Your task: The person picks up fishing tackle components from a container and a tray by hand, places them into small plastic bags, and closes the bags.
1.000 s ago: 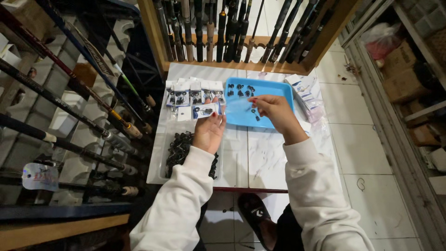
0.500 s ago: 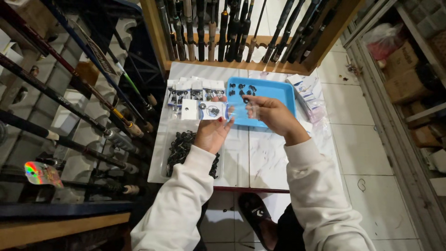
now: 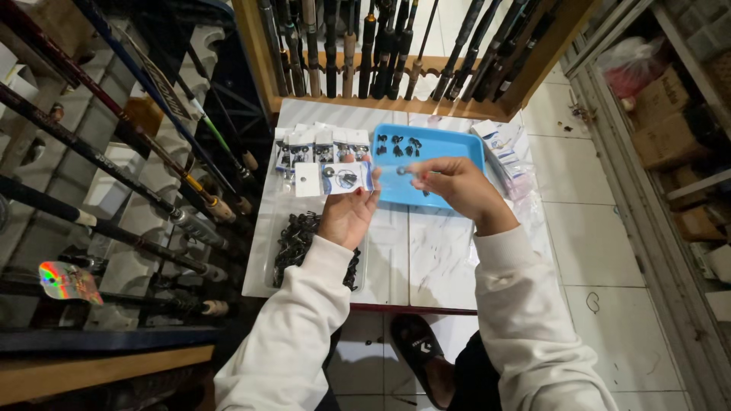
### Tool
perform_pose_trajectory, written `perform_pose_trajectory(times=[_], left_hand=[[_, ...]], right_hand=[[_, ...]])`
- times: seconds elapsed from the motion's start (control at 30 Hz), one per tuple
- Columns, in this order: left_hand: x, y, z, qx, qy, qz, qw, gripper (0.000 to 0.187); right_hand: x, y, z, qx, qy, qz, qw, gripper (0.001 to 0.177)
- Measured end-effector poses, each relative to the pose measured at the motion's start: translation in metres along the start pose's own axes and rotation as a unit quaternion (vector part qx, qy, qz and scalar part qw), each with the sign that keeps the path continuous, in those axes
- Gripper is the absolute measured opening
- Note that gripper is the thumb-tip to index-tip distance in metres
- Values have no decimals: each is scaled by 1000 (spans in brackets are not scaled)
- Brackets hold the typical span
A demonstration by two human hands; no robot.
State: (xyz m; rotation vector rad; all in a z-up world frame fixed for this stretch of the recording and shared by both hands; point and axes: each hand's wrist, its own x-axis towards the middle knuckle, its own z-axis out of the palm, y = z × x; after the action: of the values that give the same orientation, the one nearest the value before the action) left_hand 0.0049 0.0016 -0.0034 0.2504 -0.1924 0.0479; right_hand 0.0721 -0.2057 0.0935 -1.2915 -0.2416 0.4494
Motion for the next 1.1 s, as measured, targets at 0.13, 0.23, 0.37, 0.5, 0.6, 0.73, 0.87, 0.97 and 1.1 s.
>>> perform_pose_trajectory(times=[0.13,0.23,0.37,0.5,0.6,0.73,0.87,0.97,1.1], left_hand=[[-2,-5,-2,17,0,-6,1000,71],[-3,-10,3,47,16,-7,999,73],[-5,-14,4,49,22,-10,999,72],[-7,-15,11,39,24,-11,999,69],[-8,-17,10,57,42,-11,997,72],[-7,-16,4,27,45,-11,999,71],[-5,-10,-6,-3,50,1,999,70],[-3,-8,-12,0,60,8,998,67],[-6,-6,-2,18,76,10,997,67]], right_hand=[[4,16,1,39,11,-1,999,24],[-3,10,18,58,17,-7,998,20],[-2,15,27,-4,72,-41,997,19],[-1,20,33,-124,122,-115,978,20],[-4,23,45,-89,147,-146,974,20],[-11,15,51,-84,117,-192,971,13],[-13,15,46,-128,112,-262,950,21],[-11,20,42,-190,83,-320,924,27],[-16,16,53,-253,51,-359,897,35]])
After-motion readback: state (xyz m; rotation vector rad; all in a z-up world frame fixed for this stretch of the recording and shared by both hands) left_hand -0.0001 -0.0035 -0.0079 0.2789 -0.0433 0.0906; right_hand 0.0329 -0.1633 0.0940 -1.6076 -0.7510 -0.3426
